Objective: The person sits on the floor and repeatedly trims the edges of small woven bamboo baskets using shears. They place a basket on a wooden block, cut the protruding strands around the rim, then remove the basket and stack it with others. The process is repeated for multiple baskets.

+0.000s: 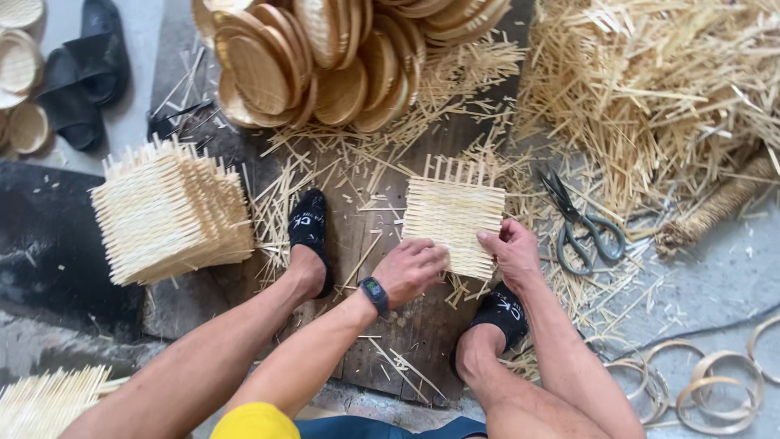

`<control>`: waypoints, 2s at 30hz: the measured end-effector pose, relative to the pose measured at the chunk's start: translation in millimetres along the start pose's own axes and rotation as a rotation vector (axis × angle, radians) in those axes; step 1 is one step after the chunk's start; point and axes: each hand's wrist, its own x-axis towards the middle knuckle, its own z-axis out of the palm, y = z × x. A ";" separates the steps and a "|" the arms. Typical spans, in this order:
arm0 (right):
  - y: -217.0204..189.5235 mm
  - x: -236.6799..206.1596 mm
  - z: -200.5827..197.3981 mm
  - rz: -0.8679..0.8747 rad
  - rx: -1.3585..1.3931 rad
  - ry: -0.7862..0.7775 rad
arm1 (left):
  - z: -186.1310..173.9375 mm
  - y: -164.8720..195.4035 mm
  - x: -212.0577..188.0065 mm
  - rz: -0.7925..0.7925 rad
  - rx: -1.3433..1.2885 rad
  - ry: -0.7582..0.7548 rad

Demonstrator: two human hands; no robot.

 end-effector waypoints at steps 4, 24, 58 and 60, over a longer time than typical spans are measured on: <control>17.0 4.6 -10.9 -0.001 -0.024 0.045 | 34.6 -29.6 -2.9 -0.576 -0.094 0.488; 36.8 -48.6 -96.0 -0.360 0.108 0.329 | 32.9 -65.6 -24.6 -1.394 -1.113 0.100; -145.6 -183.3 -134.6 -0.661 -0.537 0.028 | 21.2 178.1 142.4 -0.568 -0.868 -0.036; -166.6 -187.7 -104.1 -0.676 -0.544 0.106 | 8.8 177.6 127.3 -0.841 -1.265 0.046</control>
